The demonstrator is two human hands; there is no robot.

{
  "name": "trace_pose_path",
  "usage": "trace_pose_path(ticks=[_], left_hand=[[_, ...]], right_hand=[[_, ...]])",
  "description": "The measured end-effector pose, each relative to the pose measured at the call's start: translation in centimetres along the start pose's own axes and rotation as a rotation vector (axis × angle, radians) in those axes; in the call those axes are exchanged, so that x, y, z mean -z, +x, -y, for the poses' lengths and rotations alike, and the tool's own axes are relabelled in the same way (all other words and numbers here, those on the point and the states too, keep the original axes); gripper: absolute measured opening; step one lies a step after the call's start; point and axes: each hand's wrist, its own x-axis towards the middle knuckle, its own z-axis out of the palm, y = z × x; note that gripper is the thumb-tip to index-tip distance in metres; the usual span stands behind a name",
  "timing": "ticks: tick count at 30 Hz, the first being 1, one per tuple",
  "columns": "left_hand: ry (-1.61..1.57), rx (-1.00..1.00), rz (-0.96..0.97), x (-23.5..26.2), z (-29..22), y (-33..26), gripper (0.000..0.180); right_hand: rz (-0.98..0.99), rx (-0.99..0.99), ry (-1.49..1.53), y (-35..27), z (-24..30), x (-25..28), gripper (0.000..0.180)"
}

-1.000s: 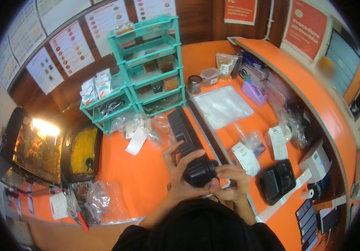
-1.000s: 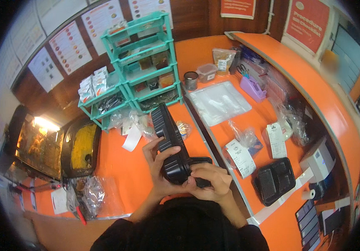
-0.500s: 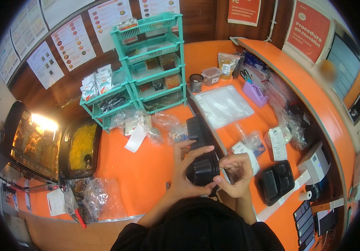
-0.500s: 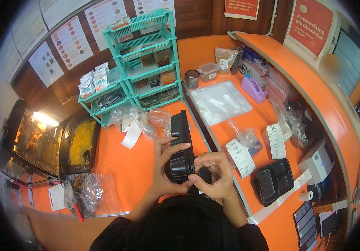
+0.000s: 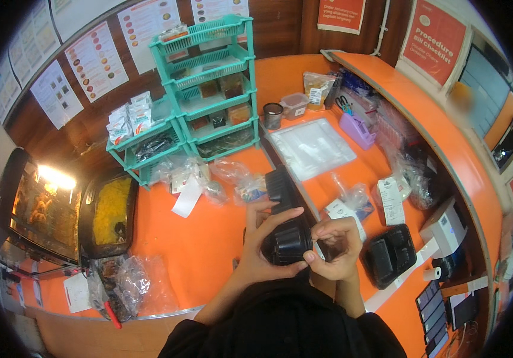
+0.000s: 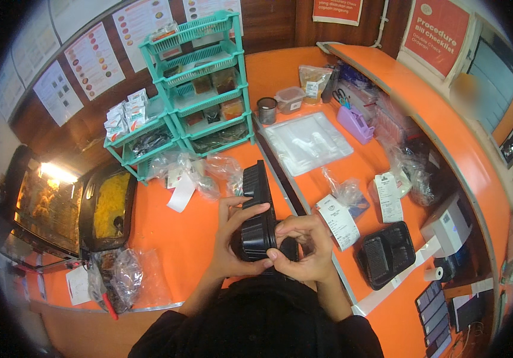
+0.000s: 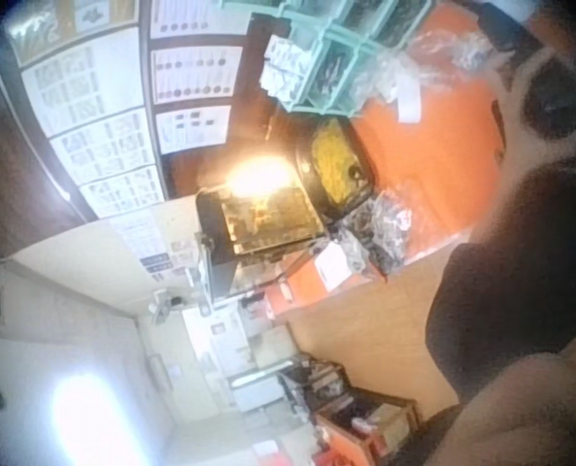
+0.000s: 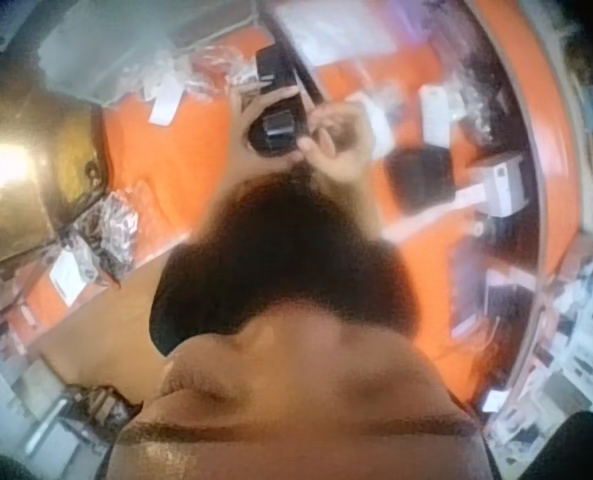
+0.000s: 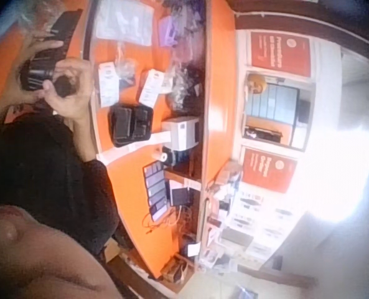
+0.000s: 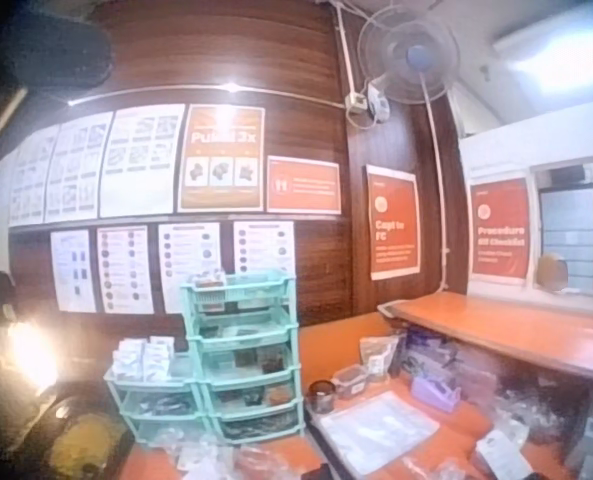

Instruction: The person repeatedly picks up black plastic food containers, snaps lids onto bases, and places the assembled units on the counter. The person handles containers one at a time, turning them over and aligning lids before closing them.

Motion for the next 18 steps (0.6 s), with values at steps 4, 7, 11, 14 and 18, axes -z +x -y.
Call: trace_pose_path(ticks=[4, 7, 11, 14, 18], left_hand=[[0.022, -0.040, 0.019, 0.37, -0.03, 0.18, 0.080], [0.058, -0.048, 0.024, 0.50, -0.59, 0.40, 0.080], [-0.022, -0.018, 0.008, 0.34, 0.22, -0.10, 0.079], [-0.018, -0.008, 0.009, 0.48, -0.04, -0.18, 0.079], [0.010, -0.025, 0.011, 0.47, -0.21, -0.11, 0.079]], right_hand=[[-0.028, -0.008, -0.019, -0.11, -0.18, -0.19, 0.042], [-0.029, -0.016, -0.040, -0.21, -0.01, -0.10, 0.041], [0.007, -0.004, -0.061, 0.14, 0.02, -0.20, 0.040], [-0.001, 0.003, -0.094, -0.02, 0.02, -0.19, 0.040], [-0.019, 0.030, -0.114, -0.20, 0.11, -0.14, 0.040]])
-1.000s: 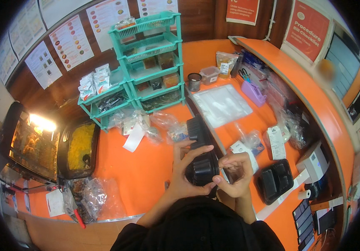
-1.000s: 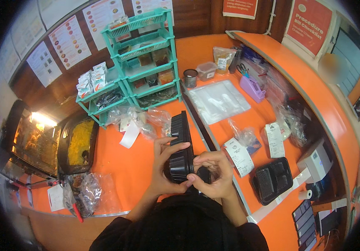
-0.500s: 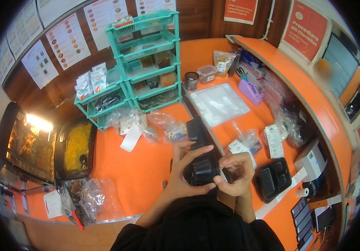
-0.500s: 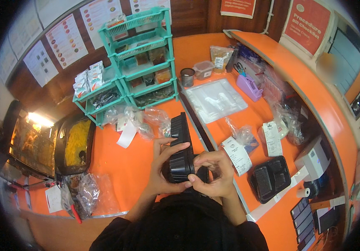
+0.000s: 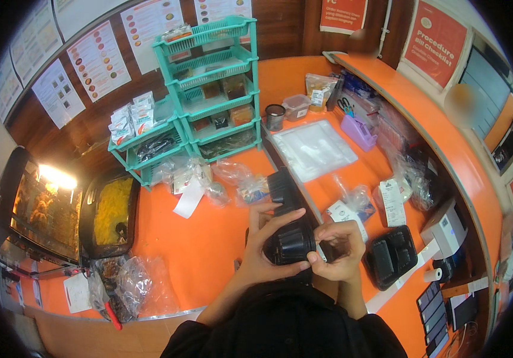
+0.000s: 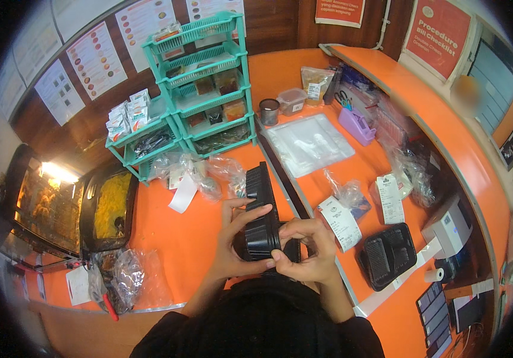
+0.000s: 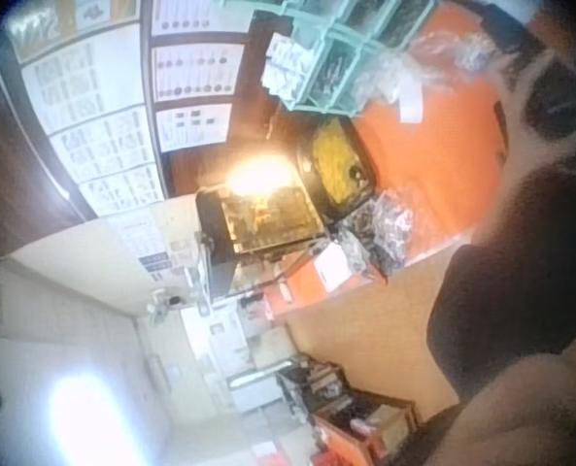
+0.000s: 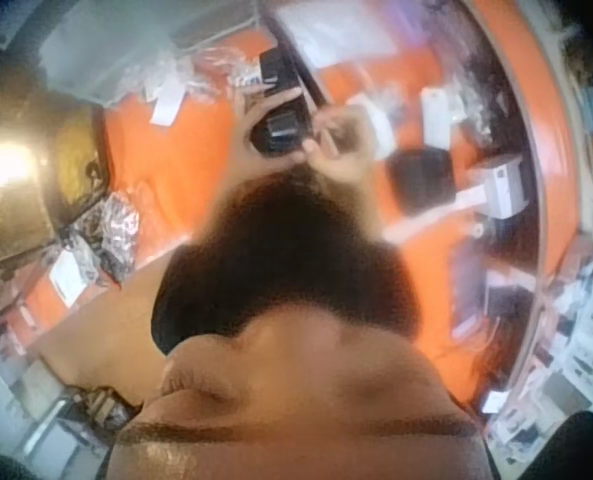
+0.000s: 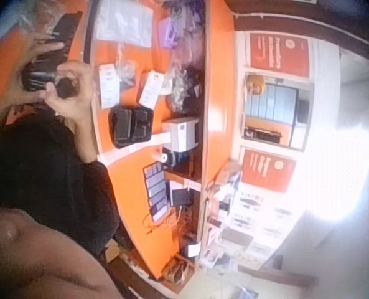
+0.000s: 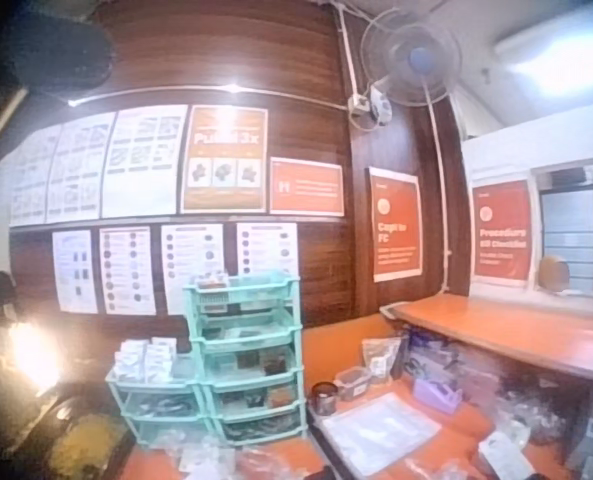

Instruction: The person repeatedly picks up black plastic food containers, snaps lids onto bases, and places the assembled units on the counter. The person handles containers one at a time, turning them over and aligning lids before closing them.

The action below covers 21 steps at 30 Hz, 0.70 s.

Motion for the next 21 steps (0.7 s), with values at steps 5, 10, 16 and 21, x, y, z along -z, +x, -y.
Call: trace_pose_path(ticks=[5, 10, 16, 21], left_hand=[[-0.031, 0.076, -0.003, -0.3, 0.4, -0.7, 0.079], [0.030, 0.039, -0.038, -0.9, 1.4, -1.1, 0.078], [0.081, 0.057, -0.016, -2.3, 0.4, 0.5, 0.076], [0.203, 0.036, -0.001, -3.2, 0.8, -1.0, 0.079]], right_hand=[[-0.030, -0.070, -0.090, -0.4, 0.6, 0.0, 0.038], [-0.044, -0.067, -0.151, -0.6, 0.2, 0.5, 0.037], [-0.164, -0.072, -0.371, -1.4, 1.0, 1.4, 0.027], [-0.372, -0.202, -0.453, -2.8, 1.2, 1.5, 0.020]])
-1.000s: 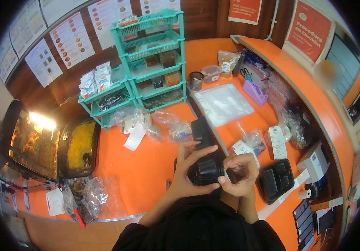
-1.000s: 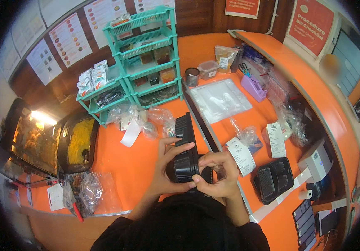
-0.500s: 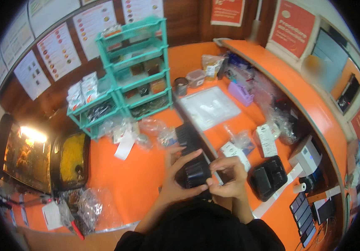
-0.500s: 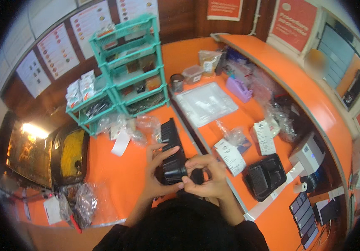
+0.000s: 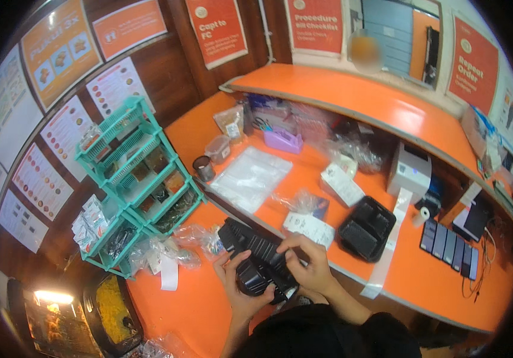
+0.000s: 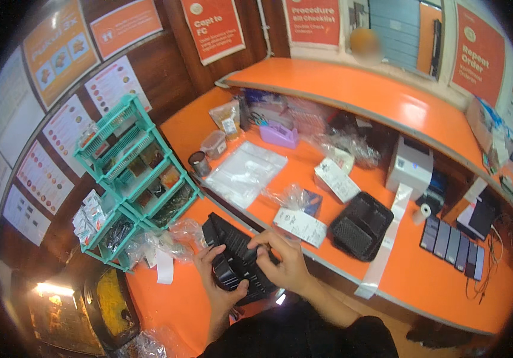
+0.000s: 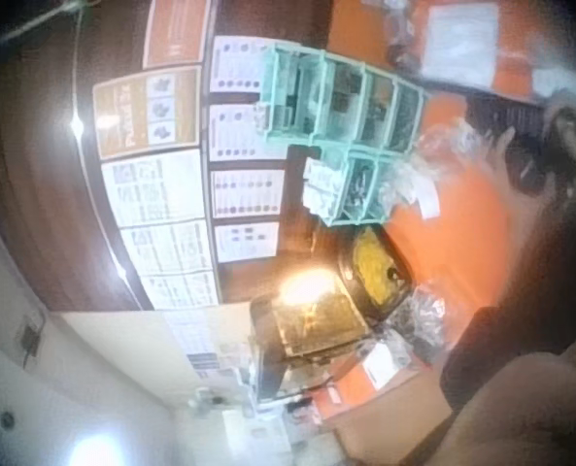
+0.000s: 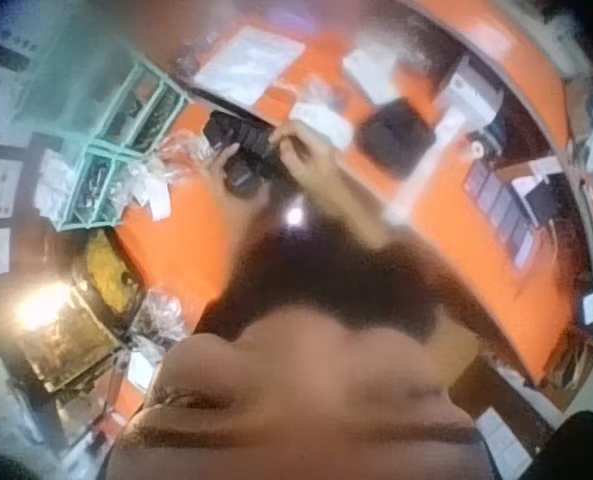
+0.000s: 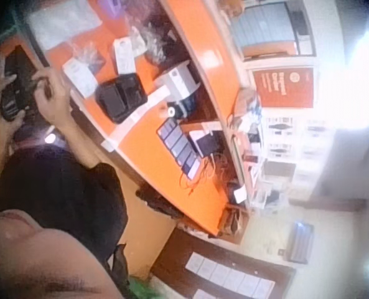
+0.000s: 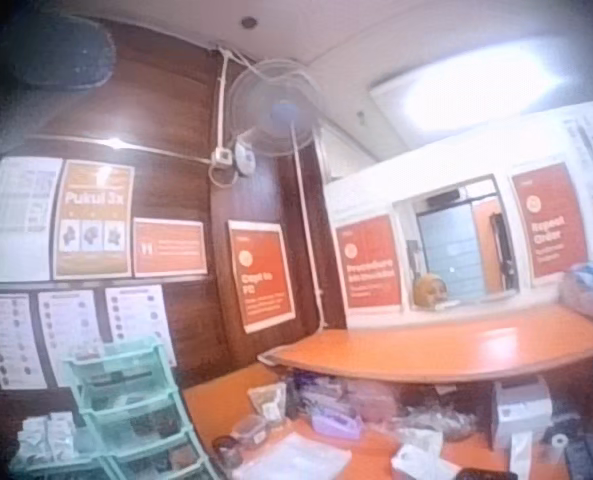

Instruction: The person repeatedly picks up black plastic food containers, snaps lids onto bases, and places the assembled units on the counter. The person handles containers one at a time, turning them over and aligning lids before closing them.

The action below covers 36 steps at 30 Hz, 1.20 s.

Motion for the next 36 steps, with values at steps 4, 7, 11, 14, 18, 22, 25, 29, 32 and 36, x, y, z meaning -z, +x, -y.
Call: trace_pose_path(ticks=[4, 7, 11, 14, 18, 22, 25, 29, 32, 36], left_hand=[[-0.030, 0.023, 0.061, -0.1, -2.0, -0.2, 0.080], [-0.061, 0.104, 0.098, 1.0, -0.7, -1.0, 0.085], [-0.414, 0.177, -0.100, 0.5, 0.1, -2.2, 0.091], [-0.676, 0.228, -0.207, 0.8, 0.6, -2.4, 0.090], [-0.707, 0.211, -0.274, 1.3, 2.8, -2.8, 0.096], [-0.704, 0.257, -0.328, 1.9, 3.1, -3.2, 0.093], [-0.696, 0.257, -0.324, 1.9, 4.3, -3.8, 0.092], [-0.644, 0.257, -0.321, 2.0, 4.7, -3.8, 0.090], [-0.636, 0.253, -0.345, 2.1, 4.7, -3.7, 0.091], [-0.663, 0.314, -0.346, 1.9, 4.4, -3.6, 0.091]], right_hand=[[-0.053, 0.012, 0.042, -0.7, 0.7, 1.0, 0.015], [-0.179, 0.015, 0.037, -0.8, 1.6, 1.3, 0.016], [-0.371, 0.014, -0.007, -1.6, 2.5, 5.0, 0.018], [-0.509, 0.034, -0.077, -2.6, 3.2, 8.6, 0.019], [-0.493, 0.035, -0.386, -3.1, 2.8, 11.8, 0.015], [-0.222, 0.078, -0.947, -3.5, -4.1, 12.9, 0.020], [-0.069, 0.036, -1.163, -6.4, -8.8, 12.2, 0.028], [-0.038, -0.004, -1.179, -8.1, -10.6, 10.8, 0.033], [-0.025, 0.013, -1.195, -8.2, -10.5, 11.0, 0.034], [0.035, 0.029, -1.238, -8.8, -10.6, 12.4, 0.037]])
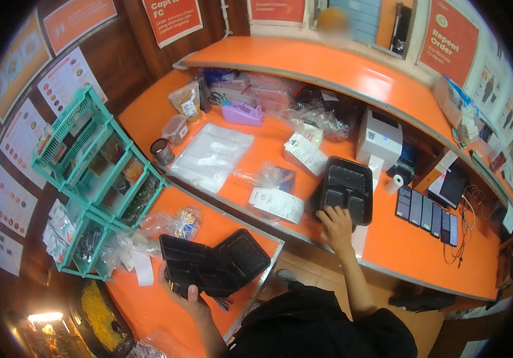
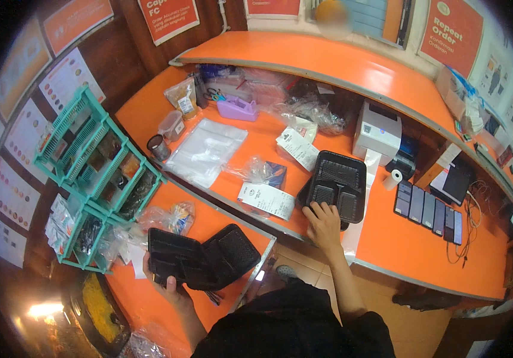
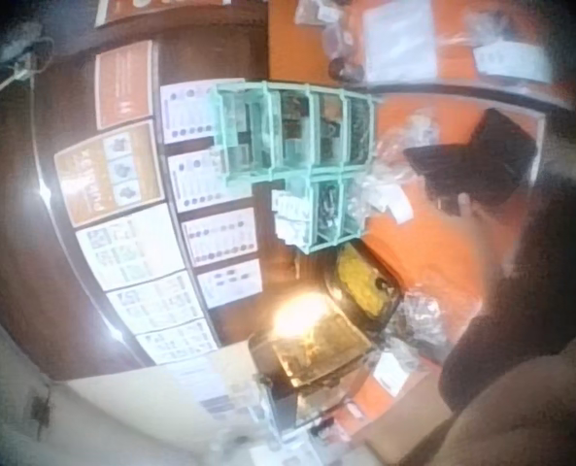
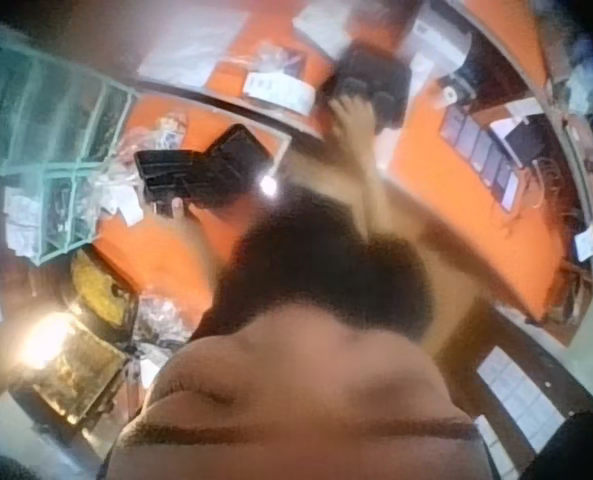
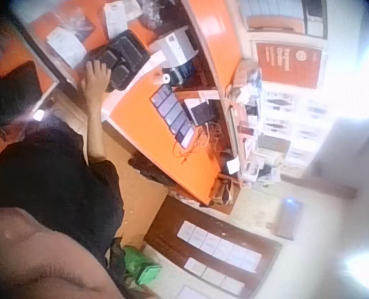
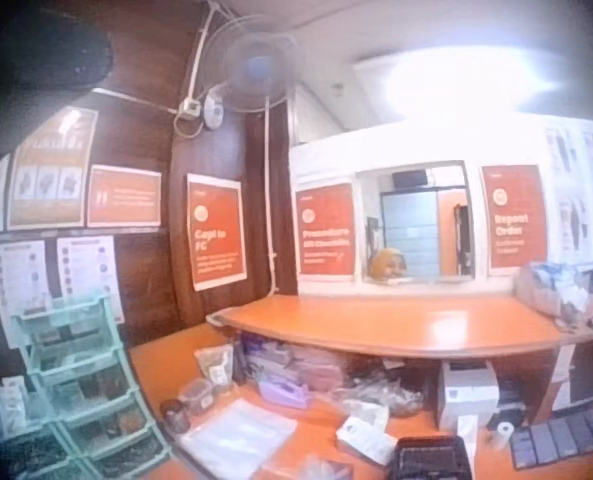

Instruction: The person repeatedly picks up black plastic food containers, snaps lids onto bases, and places the assembled units on the counter. The person handles containers one at a time, turning them over and aligning lids before closing them.

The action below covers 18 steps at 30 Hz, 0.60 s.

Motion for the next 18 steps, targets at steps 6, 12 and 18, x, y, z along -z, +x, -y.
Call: trace_pose_path(ticks=[6, 12, 18], left_hand=[[-0.019, 0.019, 0.034, -0.5, 0.7, 0.2, 0.087], [-0.092, 0.044, 0.048, -0.8, 0.7, 0.2, 0.090], [-0.305, 0.127, 0.088, 0.1, 0.8, -0.6, 0.100]], right_hand=[[-0.024, -0.115, -0.081, 0.3, -0.5, -0.7, 0.041], [-0.050, -0.107, -0.036, 3.6, 2.0, -0.3, 0.042], [-0.098, -0.145, 0.488, 6.1, 7.8, 1.1, 0.021]])
